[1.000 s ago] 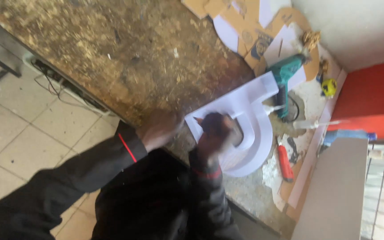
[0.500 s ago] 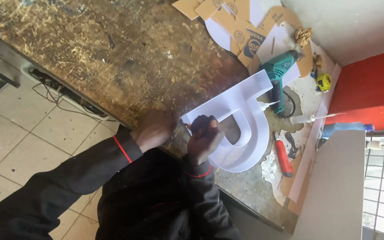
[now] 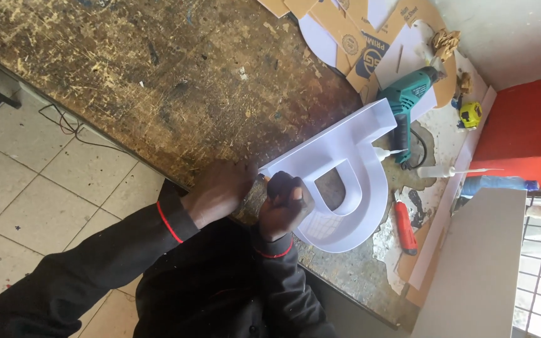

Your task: Assembling a 3D plastic letter by gluing side walls to the face of the letter on a workbench.

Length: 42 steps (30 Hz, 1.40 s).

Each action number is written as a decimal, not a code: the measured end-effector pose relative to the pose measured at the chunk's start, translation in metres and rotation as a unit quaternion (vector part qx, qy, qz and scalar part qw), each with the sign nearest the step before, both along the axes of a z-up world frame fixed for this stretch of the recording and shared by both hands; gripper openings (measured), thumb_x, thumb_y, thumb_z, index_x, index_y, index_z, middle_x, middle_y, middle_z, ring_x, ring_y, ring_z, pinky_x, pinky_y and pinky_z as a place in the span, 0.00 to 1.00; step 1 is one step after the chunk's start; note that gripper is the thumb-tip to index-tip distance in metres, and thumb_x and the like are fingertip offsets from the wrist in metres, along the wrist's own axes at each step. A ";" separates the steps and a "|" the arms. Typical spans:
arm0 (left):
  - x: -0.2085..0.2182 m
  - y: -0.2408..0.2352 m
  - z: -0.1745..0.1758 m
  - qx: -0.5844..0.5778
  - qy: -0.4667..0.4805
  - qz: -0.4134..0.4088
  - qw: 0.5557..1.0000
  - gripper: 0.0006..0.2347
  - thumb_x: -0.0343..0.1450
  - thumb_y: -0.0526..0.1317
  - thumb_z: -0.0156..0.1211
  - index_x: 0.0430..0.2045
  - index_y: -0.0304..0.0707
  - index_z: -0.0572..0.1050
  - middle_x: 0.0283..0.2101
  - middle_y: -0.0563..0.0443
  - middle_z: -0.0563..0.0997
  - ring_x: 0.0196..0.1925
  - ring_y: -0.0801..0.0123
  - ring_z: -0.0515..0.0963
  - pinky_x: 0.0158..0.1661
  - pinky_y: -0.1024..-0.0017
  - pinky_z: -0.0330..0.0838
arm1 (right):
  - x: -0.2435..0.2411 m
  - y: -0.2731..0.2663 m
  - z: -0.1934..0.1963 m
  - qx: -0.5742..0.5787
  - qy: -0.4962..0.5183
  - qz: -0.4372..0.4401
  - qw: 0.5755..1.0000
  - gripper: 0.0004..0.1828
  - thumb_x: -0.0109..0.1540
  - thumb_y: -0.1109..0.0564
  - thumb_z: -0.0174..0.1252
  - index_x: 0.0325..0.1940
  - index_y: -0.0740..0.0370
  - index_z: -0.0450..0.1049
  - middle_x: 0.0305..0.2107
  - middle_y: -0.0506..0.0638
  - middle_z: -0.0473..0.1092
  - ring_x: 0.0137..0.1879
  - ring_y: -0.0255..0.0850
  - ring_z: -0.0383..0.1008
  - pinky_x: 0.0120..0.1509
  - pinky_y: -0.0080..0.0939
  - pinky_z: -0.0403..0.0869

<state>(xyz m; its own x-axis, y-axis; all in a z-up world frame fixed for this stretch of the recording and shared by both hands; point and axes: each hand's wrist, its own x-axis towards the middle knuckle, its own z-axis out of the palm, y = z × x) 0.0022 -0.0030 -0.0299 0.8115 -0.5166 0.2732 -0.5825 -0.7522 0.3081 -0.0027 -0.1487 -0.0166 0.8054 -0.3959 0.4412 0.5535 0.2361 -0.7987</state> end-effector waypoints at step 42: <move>-0.001 -0.027 0.075 0.053 0.146 -0.015 0.988 0.08 0.78 0.32 0.60 0.49 0.33 0.81 0.44 0.39 0.84 0.42 0.45 0.91 0.35 0.58 0.83 | 0.019 -0.293 0.063 -0.502 0.206 -0.287 0.790 0.31 0.84 0.35 0.54 0.35 0.57 0.78 0.20 0.47 0.65 0.28 0.37 0.65 0.39 0.38 0.69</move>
